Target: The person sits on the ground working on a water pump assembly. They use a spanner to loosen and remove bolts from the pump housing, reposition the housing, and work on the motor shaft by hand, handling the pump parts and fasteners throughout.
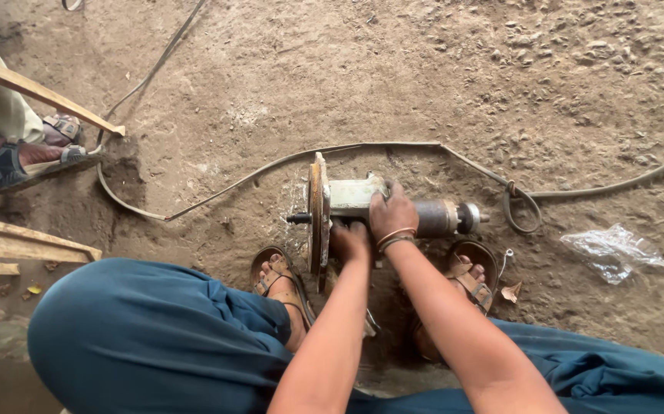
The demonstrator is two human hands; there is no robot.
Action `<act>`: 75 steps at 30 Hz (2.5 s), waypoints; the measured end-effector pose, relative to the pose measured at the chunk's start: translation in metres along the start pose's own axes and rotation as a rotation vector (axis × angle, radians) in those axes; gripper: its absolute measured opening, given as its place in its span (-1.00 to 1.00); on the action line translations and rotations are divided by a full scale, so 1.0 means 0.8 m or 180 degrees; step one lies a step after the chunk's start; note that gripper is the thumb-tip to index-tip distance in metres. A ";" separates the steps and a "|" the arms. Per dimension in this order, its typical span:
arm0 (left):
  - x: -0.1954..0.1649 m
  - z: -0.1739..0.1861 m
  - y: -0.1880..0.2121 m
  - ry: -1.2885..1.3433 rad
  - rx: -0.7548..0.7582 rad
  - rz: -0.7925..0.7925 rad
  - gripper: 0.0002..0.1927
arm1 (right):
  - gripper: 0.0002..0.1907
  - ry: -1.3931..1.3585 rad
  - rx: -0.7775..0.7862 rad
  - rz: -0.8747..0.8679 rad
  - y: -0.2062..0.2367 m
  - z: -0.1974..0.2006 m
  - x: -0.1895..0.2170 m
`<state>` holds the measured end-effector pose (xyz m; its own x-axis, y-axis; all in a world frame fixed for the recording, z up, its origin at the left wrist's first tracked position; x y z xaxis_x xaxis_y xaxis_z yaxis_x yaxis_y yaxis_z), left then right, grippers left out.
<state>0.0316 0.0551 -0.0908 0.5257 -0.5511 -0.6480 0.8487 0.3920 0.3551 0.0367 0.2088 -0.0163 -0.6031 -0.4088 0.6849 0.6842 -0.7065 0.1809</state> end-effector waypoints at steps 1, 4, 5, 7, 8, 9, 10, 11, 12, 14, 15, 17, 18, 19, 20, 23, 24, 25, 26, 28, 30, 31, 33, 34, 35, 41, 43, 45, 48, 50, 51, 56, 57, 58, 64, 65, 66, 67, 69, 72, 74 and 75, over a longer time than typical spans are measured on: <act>0.002 0.000 -0.003 0.0090 -0.0010 -0.0152 -0.40 | -0.58 0.0079 0.0121 -0.0265 0.001 -0.002 -0.003; 0.004 0.003 -0.006 0.0145 -0.0050 -0.0444 -0.34 | -0.57 0.0123 0.0113 -0.0471 0.003 -0.002 -0.003; 0.005 0.003 -0.006 0.0023 -0.0062 -0.0461 -0.34 | -0.57 0.0100 0.0047 -0.0440 0.003 0.000 -0.002; 0.006 0.001 -0.005 -0.0186 -0.0070 -0.0430 -0.38 | -0.60 -0.0026 -0.0120 -0.0230 0.004 0.003 -0.001; 0.006 0.000 -0.002 -0.0286 -0.0056 -0.0375 -0.42 | -0.62 -0.0072 -0.0196 -0.0134 0.006 0.005 -0.002; 0.008 -0.001 0.002 -0.0392 -0.0037 -0.0302 -0.44 | -0.63 -0.0125 -0.0233 -0.0106 0.007 0.005 -0.004; 0.006 0.000 0.006 -0.0267 -0.0105 -0.0306 -0.44 | -0.63 -0.0179 -0.0272 -0.0080 0.008 0.005 -0.007; 0.005 0.001 0.009 -0.0144 -0.0169 -0.0315 -0.44 | -0.64 -0.0232 -0.0317 -0.0059 0.008 0.005 -0.010; 0.003 0.001 0.012 -0.0019 -0.0237 -0.0325 -0.44 | -0.64 -0.0233 -0.0344 -0.0020 0.007 0.003 -0.012; 0.001 -0.003 0.014 -0.0112 -0.0161 -0.0368 -0.39 | -0.64 -0.0237 -0.0400 0.0069 0.002 0.000 -0.016; 0.000 -0.006 0.014 -0.0161 -0.0124 -0.0393 -0.36 | -0.64 -0.0252 -0.0191 -0.0189 -0.001 -0.008 -0.025; 0.004 -0.020 0.010 0.0397 0.0192 -0.0048 -0.29 | -0.63 -0.0297 0.0230 -0.0688 -0.009 -0.025 -0.041; 0.006 -0.027 0.009 0.0689 0.0334 0.0125 -0.25 | -0.62 0.0139 0.0158 -0.0153 -0.017 -0.026 -0.033; 0.003 -0.032 0.007 0.0567 0.0322 0.0065 -0.26 | -0.60 0.0572 0.0094 0.0388 -0.022 -0.027 -0.026; 0.001 -0.036 0.006 0.0439 0.0312 0.0012 -0.26 | -0.58 0.1001 0.0042 0.0933 -0.025 -0.030 -0.019; -0.008 -0.046 0.008 0.0460 0.0402 -0.0080 -0.24 | -0.66 -0.0181 -0.0221 0.0513 -0.035 -0.020 -0.038; -0.012 -0.047 0.011 0.0544 0.0446 -0.0097 -0.22 | -0.73 0.0516 -0.0442 0.1281 -0.033 -0.015 -0.023; -0.014 -0.049 0.014 0.0498 0.0590 -0.0087 -0.20 | -0.79 0.1210 -0.0652 0.2058 -0.026 -0.015 -0.009; -0.019 -0.049 0.017 0.0459 0.0735 -0.0075 -0.17 | -0.85 0.1898 -0.0855 0.2847 -0.015 -0.019 0.003; -0.022 -0.047 0.024 0.0356 0.1117 0.0063 -0.12 | -0.76 0.0223 -0.0318 0.1081 -0.038 -0.008 -0.024; -0.025 -0.046 0.029 0.0241 0.1577 0.0270 -0.05 | -0.73 -0.0455 -0.0106 0.0298 -0.041 -0.005 -0.032; -0.032 -0.041 0.026 0.0112 0.1516 0.0066 -0.01 | -0.73 -0.0326 -0.0158 0.0434 -0.042 0.001 -0.024; -0.047 -0.037 0.019 -0.0177 0.1407 -0.0333 0.07 | -0.73 -0.0210 -0.0216 0.0625 -0.044 0.009 -0.010; -0.049 -0.040 0.017 -0.0185 0.1540 -0.0300 0.08 | -0.73 -0.0209 -0.0213 0.0674 -0.045 0.011 -0.006; -0.050 -0.045 0.015 -0.0196 0.1676 -0.0263 0.08 | -0.72 -0.0207 -0.0208 0.0719 -0.048 0.012 -0.002; -0.076 -0.067 -0.006 -0.0106 0.2552 0.0223 -0.16 | -0.70 -0.0108 0.0040 0.0176 -0.075 -0.002 0.001; -0.081 -0.062 -0.010 0.0140 0.2612 0.0615 -0.17 | -0.73 -0.0232 0.0298 -0.0082 -0.085 -0.014 0.004; -0.082 -0.049 -0.018 0.0543 0.2367 0.1084 0.09 | -0.73 -0.0192 0.0370 0.0009 -0.094 -0.018 0.012; -0.097 -0.029 -0.038 0.0842 0.1933 0.0684 0.03 | -0.69 0.0094 0.0352 0.0301 -0.108 -0.024 0.025; -0.098 -0.031 -0.045 0.0659 0.2036 0.0845 -0.16 | -0.67 0.0265 0.0611 0.0025 -0.113 -0.035 0.020; -0.097 -0.033 -0.048 0.0564 0.2077 0.0930 -0.24 | -0.67 0.0206 0.0451 0.0253 -0.116 -0.034 0.025; -0.081 -0.048 -0.059 0.0691 0.2108 0.1389 -0.60 | -0.64 0.0319 0.0347 0.0297 -0.119 -0.037 0.024; -0.077 -0.049 -0.060 0.0878 0.2023 0.1495 -0.67 | -0.65 0.0349 0.0410 0.0262 -0.118 -0.039 0.023; -0.076 -0.053 -0.059 0.0947 0.2219 0.1470 -0.71 | -0.65 0.0380 0.0471 0.0222 -0.117 -0.041 0.021; -0.068 -0.052 -0.063 0.0829 0.2292 0.1591 -0.72 | -0.62 0.0342 0.0537 0.0137 -0.116 -0.048 0.012; -0.069 -0.050 -0.068 0.0707 0.2213 0.1424 -0.74 | -0.62 0.0371 0.0517 0.0175 -0.117 -0.049 0.012; -0.071 -0.047 -0.072 0.0589 0.2131 0.1276 -0.75 | -0.61 0.0341 0.0526 0.0128 -0.118 -0.051 0.010; -0.074 -0.049 -0.073 0.0585 0.2208 0.1182 -0.75 | -0.61 0.0320 0.0538 0.0080 -0.118 -0.052 0.008; -0.076 -0.055 -0.075 0.0584 0.2365 0.0984 -0.75 | -0.58 0.0342 0.0528 0.0090 -0.119 -0.053 0.008; -0.070 -0.040 -0.060 0.0421 0.2301 0.1182 -0.59 | -0.52 0.0494 0.0547 0.0187 -0.117 -0.052 0.010; -0.075 -0.009 -0.042 0.0321 0.1737 0.0793 -0.39 | -0.48 0.0536 0.0566 0.0158 -0.116 -0.049 0.011; -0.076 0.012 -0.028 0.0268 0.1452 0.0586 -0.20 | -0.47 0.0610 0.0660 0.0077 -0.116 -0.050 0.010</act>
<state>-0.0186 0.0730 -0.0527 0.6786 -0.4343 -0.5923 0.6912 0.1048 0.7151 -0.0481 0.2481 -0.0554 -0.6387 -0.5397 0.5485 0.7567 -0.5699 0.3203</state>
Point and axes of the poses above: each hand's wrist, its own y-axis away from the middle knuckle, its own z-axis out of the back of the hand, x = y × z, the point moved 6 cm from there along -y, towards the middle knuckle, and after that the axes turned 6 degrees about -x, right-handed, at the moved point
